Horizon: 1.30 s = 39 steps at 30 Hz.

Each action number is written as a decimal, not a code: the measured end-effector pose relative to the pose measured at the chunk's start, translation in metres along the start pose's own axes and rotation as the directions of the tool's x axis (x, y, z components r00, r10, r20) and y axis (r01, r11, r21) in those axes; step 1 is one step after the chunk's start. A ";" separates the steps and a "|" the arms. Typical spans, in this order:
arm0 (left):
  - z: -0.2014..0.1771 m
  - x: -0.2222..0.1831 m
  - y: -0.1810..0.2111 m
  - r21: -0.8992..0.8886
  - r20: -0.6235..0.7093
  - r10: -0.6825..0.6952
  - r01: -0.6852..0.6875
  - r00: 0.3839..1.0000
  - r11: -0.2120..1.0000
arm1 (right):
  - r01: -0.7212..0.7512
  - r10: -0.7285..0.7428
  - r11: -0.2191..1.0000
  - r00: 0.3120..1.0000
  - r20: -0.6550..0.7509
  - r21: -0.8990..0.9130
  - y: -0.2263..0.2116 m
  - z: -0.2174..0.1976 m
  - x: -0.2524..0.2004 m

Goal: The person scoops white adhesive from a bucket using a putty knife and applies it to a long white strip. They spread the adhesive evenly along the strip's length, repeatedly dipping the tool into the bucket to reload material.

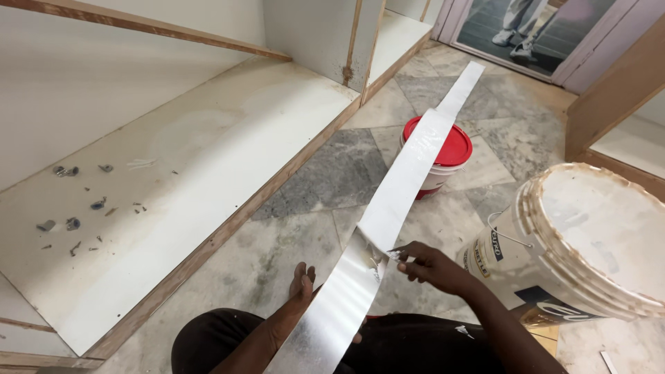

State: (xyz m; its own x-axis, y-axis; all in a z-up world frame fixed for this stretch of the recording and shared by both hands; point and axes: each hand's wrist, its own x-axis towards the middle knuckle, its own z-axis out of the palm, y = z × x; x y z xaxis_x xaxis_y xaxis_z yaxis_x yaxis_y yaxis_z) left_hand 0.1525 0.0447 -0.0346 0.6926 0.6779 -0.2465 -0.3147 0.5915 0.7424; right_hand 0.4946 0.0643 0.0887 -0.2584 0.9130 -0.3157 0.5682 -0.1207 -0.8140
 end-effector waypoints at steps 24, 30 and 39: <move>-0.006 -0.033 0.041 0.152 -0.001 -0.074 0.073 0.997 0.986 | -0.035 0.019 0.997 0.974 -0.226 -0.069 -0.043 0.011 -0.049; 0.005 -0.030 0.043 0.161 0.126 -0.016 -0.005 0.992 0.987 | 0.239 -0.283 0.944 0.941 -0.187 -0.228 -0.067 0.006 -0.038; 0.048 -0.066 0.068 0.022 0.155 0.042 -0.046 0.987 0.999 | 0.324 -0.374 0.874 0.924 -0.078 -0.362 -0.070 0.012 -0.072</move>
State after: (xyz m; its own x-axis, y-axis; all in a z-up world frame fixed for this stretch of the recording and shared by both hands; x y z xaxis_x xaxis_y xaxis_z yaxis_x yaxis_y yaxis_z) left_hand 0.1166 0.0191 0.0615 0.7707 0.6267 -0.1155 -0.3324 0.5500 0.7662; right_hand 0.4641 0.0025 0.1626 -0.3906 0.9192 0.0510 0.6958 0.3311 -0.6374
